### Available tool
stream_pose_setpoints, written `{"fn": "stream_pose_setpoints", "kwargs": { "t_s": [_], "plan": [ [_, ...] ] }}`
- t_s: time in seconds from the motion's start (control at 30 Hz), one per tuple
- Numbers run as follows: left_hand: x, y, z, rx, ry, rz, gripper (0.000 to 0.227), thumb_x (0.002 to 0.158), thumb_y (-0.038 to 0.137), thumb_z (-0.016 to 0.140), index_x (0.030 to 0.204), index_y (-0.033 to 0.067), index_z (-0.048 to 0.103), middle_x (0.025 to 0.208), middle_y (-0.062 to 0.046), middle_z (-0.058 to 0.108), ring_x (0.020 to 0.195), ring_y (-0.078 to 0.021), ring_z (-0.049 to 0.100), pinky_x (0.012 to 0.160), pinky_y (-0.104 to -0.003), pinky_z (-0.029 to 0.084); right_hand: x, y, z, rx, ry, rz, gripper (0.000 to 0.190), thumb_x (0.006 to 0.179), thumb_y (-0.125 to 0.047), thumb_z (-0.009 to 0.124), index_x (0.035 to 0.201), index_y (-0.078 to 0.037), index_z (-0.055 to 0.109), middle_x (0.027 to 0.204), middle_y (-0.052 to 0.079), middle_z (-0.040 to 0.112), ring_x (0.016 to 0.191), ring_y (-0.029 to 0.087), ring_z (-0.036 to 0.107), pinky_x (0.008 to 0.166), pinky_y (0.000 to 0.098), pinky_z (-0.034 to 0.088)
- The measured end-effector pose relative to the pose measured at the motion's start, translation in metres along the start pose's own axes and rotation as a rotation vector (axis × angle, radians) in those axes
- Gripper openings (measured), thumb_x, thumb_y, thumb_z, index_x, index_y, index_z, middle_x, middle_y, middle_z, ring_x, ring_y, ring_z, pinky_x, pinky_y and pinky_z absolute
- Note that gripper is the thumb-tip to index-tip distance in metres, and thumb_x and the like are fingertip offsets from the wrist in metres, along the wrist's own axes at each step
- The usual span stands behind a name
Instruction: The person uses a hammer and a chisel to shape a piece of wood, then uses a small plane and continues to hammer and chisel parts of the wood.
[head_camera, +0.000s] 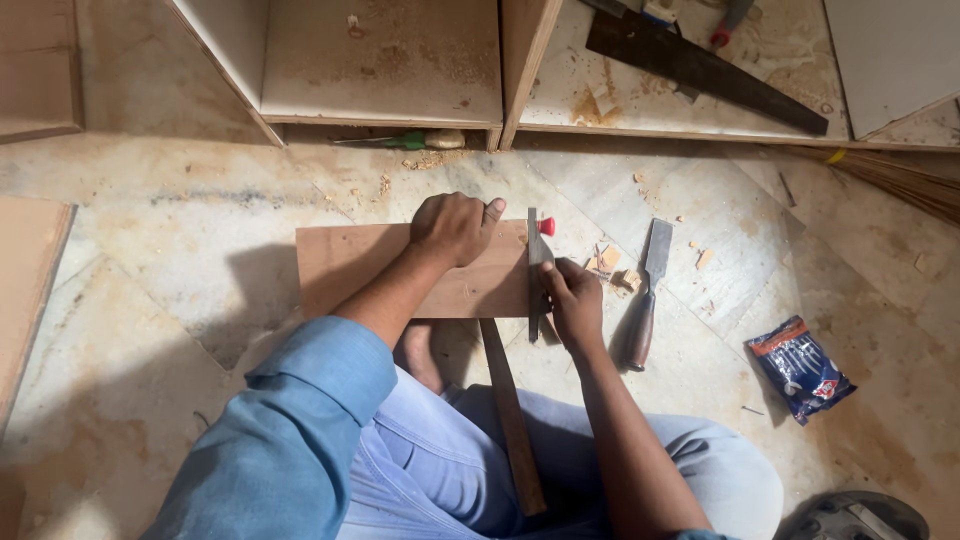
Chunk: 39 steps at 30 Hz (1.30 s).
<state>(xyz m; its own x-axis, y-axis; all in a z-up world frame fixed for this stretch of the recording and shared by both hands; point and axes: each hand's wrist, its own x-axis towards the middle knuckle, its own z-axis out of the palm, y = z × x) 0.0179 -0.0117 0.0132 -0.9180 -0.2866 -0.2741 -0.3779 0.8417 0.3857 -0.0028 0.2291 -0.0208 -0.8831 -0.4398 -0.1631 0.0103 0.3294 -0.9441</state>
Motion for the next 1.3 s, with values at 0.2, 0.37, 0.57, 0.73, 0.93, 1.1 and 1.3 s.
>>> {"fn": "stream_pose_setpoints", "kwargs": {
  "t_s": [0.2,0.37,0.57,0.73,0.93,1.1,1.3],
  "plan": [
    [0.011,-0.004,0.013,0.019,0.06,0.081,0.074,0.108,0.057,0.02,0.081,0.0104,0.071,0.076,-0.018,0.067,0.073,-0.0335,0.067,0.075,-0.052,0.056,-0.033,-0.009,-0.006,-0.108,0.025,0.006,0.032,0.098,-0.031,0.061,0.086,-0.003,0.07,0.061,0.003,0.059,0.056,0.01,0.052,0.052,0.0285,0.043],
    [0.0,0.012,0.012,0.017,0.005,0.055,0.072,0.108,0.054,0.022,0.08,0.0095,0.071,0.078,-0.016,0.068,0.075,-0.033,0.069,0.074,-0.051,0.057,0.001,-0.003,-0.006,-0.113,0.066,-0.036,0.043,0.104,-0.032,0.061,0.08,0.003,0.063,0.065,0.008,0.058,0.059,0.012,0.052,0.055,0.0305,0.042],
    [0.0,0.015,0.001,0.002,0.042,0.021,0.069,0.107,0.051,0.026,0.079,0.0087,0.073,0.074,-0.017,0.071,0.069,-0.0325,0.071,0.068,-0.05,0.058,-0.037,-0.002,-0.009,-0.148,0.075,0.005,0.03,0.097,-0.032,0.063,0.092,-0.003,0.069,0.063,0.004,0.062,0.056,0.01,0.057,0.052,0.0287,0.045],
    [-0.008,0.028,0.013,0.103,0.04,0.101,0.066,0.107,0.048,0.029,0.08,0.0089,0.075,0.073,-0.018,0.07,0.069,-0.0337,0.07,0.07,-0.05,0.057,-0.004,0.004,-0.007,-0.004,0.1,0.084,0.038,0.104,-0.03,0.059,0.085,0.002,0.067,0.064,0.004,0.058,0.057,0.012,0.051,0.053,0.0294,0.042],
    [0.009,0.013,0.02,0.024,0.191,0.09,0.068,0.11,0.046,0.03,0.079,0.0053,0.074,0.073,-0.019,0.071,0.071,-0.0339,0.07,0.077,-0.051,0.057,-0.037,0.007,-0.002,0.01,0.082,0.136,0.031,0.101,-0.027,0.058,0.09,0.0,0.07,0.063,0.004,0.057,0.054,0.012,0.051,0.048,0.0292,0.04],
    [0.002,0.037,0.003,0.145,0.002,0.139,0.064,0.107,0.045,0.032,0.079,0.0075,0.075,0.079,-0.021,0.073,0.075,-0.0352,0.072,0.076,-0.051,0.058,0.007,0.002,-0.009,0.149,0.082,0.07,0.036,0.104,-0.029,0.058,0.087,0.001,0.067,0.064,0.004,0.059,0.052,0.01,0.053,0.047,0.0273,0.044],
    [-0.008,0.027,-0.001,0.031,0.026,0.055,0.061,0.106,0.045,0.033,0.081,0.0072,0.075,0.079,-0.021,0.072,0.073,-0.0363,0.071,0.075,-0.051,0.058,-0.051,0.02,0.002,0.027,0.087,0.017,0.034,0.102,-0.028,0.062,0.084,0.001,0.067,0.065,0.005,0.057,0.057,0.011,0.049,0.05,0.0301,0.039]
  ]
}}
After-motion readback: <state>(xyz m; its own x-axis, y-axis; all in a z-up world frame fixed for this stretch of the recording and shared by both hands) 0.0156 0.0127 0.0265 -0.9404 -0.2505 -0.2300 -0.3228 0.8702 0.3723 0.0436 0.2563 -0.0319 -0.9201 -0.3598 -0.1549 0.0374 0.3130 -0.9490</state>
